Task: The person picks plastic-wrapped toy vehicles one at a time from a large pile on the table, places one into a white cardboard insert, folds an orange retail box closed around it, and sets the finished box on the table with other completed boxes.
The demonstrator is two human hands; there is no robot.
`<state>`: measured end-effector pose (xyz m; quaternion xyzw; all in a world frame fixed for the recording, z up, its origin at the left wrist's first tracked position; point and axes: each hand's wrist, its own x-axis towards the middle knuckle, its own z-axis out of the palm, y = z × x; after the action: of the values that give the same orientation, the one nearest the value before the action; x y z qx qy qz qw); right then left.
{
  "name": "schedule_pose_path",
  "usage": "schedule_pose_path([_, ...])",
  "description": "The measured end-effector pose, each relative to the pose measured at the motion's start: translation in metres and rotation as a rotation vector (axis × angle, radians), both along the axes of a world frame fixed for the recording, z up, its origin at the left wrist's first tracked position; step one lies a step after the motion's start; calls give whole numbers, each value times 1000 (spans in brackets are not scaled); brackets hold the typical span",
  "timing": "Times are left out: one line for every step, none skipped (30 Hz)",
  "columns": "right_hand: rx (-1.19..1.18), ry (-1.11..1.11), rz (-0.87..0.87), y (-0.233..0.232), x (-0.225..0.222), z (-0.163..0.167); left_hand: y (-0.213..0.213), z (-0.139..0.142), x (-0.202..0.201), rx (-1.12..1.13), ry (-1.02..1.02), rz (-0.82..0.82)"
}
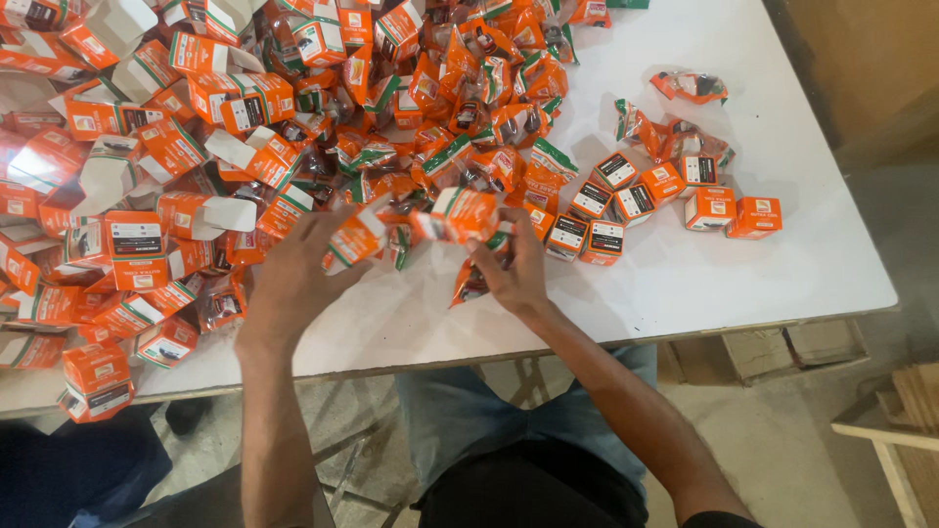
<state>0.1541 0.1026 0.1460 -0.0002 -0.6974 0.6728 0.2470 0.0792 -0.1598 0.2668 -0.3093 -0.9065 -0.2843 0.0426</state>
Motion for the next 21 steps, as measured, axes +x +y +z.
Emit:
schedule_pose_path([-60,48,-36,3,-2,-2,-8,3,1,65,-3,9])
schedule_pose_path([-131,17,-7,6,-5,-3,-14,2,4,131,-8,23])
schedule_pose_path([-204,-18,21,8,-8,-4,-16,-2,9,177,-23,17])
schedule_pose_path([-282,-52,46,9,-11,-5,-15,-9,16,218,-40,8])
schedule_pose_path([-222,-123,18,9,-11,-6,-13,-17,23,257,-55,-4])
schedule_pose_path([-162,-192,-7,10,-10,-7,-5,-31,33,373,-116,-101])
schedule_pose_path([-100,-261,-29,11,-9,-9,6,-45,43,489,-177,-196])
schedule_pose_path([-91,-203,-43,11,-5,-10,17,-59,52,531,-195,-218])
schedule_pose_path([-80,-144,-58,14,1,-10,27,-71,59,576,-212,-240])
schedule_pose_path([-66,-84,-73,19,9,-9,34,-80,61,547,-189,-230])
schedule_pose_path([-188,-73,-48,26,19,-8,41,-88,64,522,-170,-218])
schedule_pose_path([-308,-68,-23,34,34,-5,46,-93,66,500,-156,-204])
schedule_pose_path([-424,-66,0,39,46,-3,51,-97,68,472,-192,-209])
schedule_pose_path([-434,-45,22,41,59,0,57,-100,69,444,-229,-216])
schedule_pose_path([-445,-22,41,45,76,5,62,-102,70,415,-266,-227])
schedule_pose_path([-459,1,57,47,91,10,68,-104,70,396,-228,-241])
schedule_pose_path([-312,-18,37,46,104,14,74,-106,71,373,-192,-257])
schedule_pose_path([-169,-41,14,43,115,19,79,-108,72,348,-160,-275])
schedule_pose_path([-27,-65,-6,40,123,23,84,-111,74,367,-183,-284])
schedule_pose_path([172,-2,-52,38,127,26,88,-113,75,387,-202,-289])
schedule_pose_path([373,62,-93,35,128,30,91,-116,76,407,-217,-292])
